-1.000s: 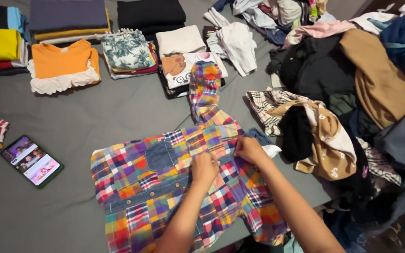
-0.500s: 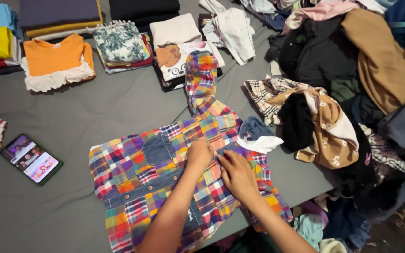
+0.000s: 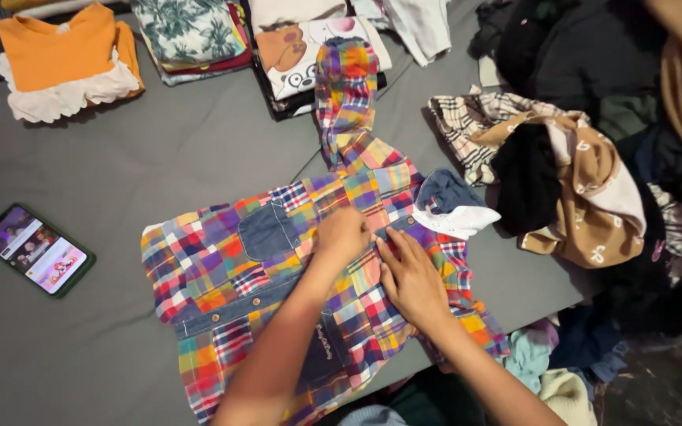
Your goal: Folding a colorful plaid shirt and organizing it among other stacks of laundry on a bed.
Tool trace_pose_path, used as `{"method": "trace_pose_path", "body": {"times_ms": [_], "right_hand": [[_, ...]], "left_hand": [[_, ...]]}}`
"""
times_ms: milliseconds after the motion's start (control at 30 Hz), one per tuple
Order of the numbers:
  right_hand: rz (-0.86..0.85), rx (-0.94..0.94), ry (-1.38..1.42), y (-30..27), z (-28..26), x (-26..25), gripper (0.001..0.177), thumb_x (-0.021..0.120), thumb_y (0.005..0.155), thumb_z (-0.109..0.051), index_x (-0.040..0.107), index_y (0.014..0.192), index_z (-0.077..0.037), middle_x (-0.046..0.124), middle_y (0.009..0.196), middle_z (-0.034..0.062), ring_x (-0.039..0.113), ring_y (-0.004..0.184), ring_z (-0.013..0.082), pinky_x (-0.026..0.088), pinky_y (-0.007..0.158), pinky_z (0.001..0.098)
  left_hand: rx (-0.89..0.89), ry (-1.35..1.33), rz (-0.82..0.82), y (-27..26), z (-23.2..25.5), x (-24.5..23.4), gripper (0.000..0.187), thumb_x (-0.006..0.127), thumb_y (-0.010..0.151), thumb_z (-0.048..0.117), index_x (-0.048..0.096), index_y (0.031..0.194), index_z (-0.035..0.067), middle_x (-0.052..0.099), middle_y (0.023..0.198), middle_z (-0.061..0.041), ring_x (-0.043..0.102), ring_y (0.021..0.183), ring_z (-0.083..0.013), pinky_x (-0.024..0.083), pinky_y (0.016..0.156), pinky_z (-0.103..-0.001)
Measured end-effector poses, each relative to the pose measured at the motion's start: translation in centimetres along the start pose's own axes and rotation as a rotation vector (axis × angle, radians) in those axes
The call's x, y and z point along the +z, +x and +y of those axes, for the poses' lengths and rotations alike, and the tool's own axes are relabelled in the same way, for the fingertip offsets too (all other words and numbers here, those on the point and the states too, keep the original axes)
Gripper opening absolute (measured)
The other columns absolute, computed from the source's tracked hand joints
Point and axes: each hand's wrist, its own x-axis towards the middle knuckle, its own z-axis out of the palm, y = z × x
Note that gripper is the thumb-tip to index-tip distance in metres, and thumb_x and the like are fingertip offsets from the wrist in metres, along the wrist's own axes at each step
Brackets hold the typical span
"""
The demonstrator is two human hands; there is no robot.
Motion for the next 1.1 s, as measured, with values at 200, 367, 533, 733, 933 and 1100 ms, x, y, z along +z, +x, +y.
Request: {"method": "trace_pose_path", "body": {"times_ms": [200, 367, 533, 733, 933, 1100], "right_hand": [[0.016, 0.007, 0.020, 0.2, -0.4, -0.4, 0.043, 0.062, 0.093, -0.015, 0.064, 0.134, -0.006, 0.056, 0.142, 0.0171, 0.052, 0.132, 0.0373, 0.044, 0.107, 0.0459], [0.033, 0.020, -0.002, -0.5, 0.1, 0.4, 0.044, 0.062, 0.093, -0.015, 0.063, 0.135, -0.006, 0.056, 0.142, 0.0158, 0.053, 0.133, 0.0369, 0.045, 0.108, 0.0456], [0.086, 0.081, 0.031, -0.5, 0.2, 0.4, 0.048, 0.063, 0.092, -0.013, 0.059, 0.138, -0.002, 0.055, 0.144, 0.0172, 0.051, 0.136, 0.0381, 0.045, 0.108, 0.0459], [0.149, 0.066, 0.108, -1.1, 0.5, 0.4, 0.049, 0.064, 0.090, -0.008, 0.060, 0.139, -0.003, 0.056, 0.144, 0.0175, 0.052, 0.136, 0.0377, 0.046, 0.109, 0.0460], [0.119, 0.008, 0.096, -0.7, 0.6, 0.2, 0.043, 0.066, 0.087, -0.008, 0.067, 0.130, -0.011, 0.059, 0.139, 0.0163, 0.052, 0.135, 0.0398, 0.047, 0.106, 0.0468], [0.083, 0.012, 0.046, -0.6, 0.6, 0.4, 0.045, 0.065, 0.085, -0.011, 0.069, 0.130, -0.013, 0.059, 0.138, 0.0167, 0.052, 0.132, 0.0398, 0.048, 0.104, 0.0474]], "left_hand": [[-0.085, -0.106, -0.044, -0.7, 1.4, -2.7, 0.008, 0.081, 0.078, 0.025, 0.081, 0.081, 0.018, 0.076, 0.094, -0.007, 0.073, 0.091, -0.0322, 0.056, 0.074, -0.046], [0.035, 0.026, -0.010, -2.4, 2.2, -0.4, 0.017, 0.080, 0.078, 0.025, 0.077, 0.087, 0.012, 0.074, 0.093, -0.014, 0.071, 0.091, -0.0351, 0.055, 0.077, -0.047], [0.223, 0.071, 0.254, -5.8, 2.4, 3.4, 0.020, 0.075, 0.079, 0.014, 0.068, 0.094, 0.003, 0.070, 0.095, -0.019, 0.070, 0.092, -0.0375, 0.055, 0.080, -0.048], [-0.033, -0.230, 0.227, -5.3, 3.8, -0.6, 0.016, 0.071, 0.090, 0.016, 0.069, 0.100, 0.002, 0.071, 0.094, -0.021, 0.069, 0.092, -0.0424, 0.054, 0.079, -0.051], [-0.023, -0.238, 0.287, -3.5, 2.2, 1.0, 0.009, 0.073, 0.081, 0.012, 0.076, 0.082, 0.004, 0.071, 0.096, -0.022, 0.070, 0.085, -0.0421, 0.056, 0.075, -0.050], [-0.006, -0.068, 0.260, -3.1, 2.2, 1.1, 0.007, 0.072, 0.083, 0.010, 0.077, 0.080, 0.006, 0.072, 0.095, -0.020, 0.071, 0.088, -0.0405, 0.056, 0.074, -0.050]]}}
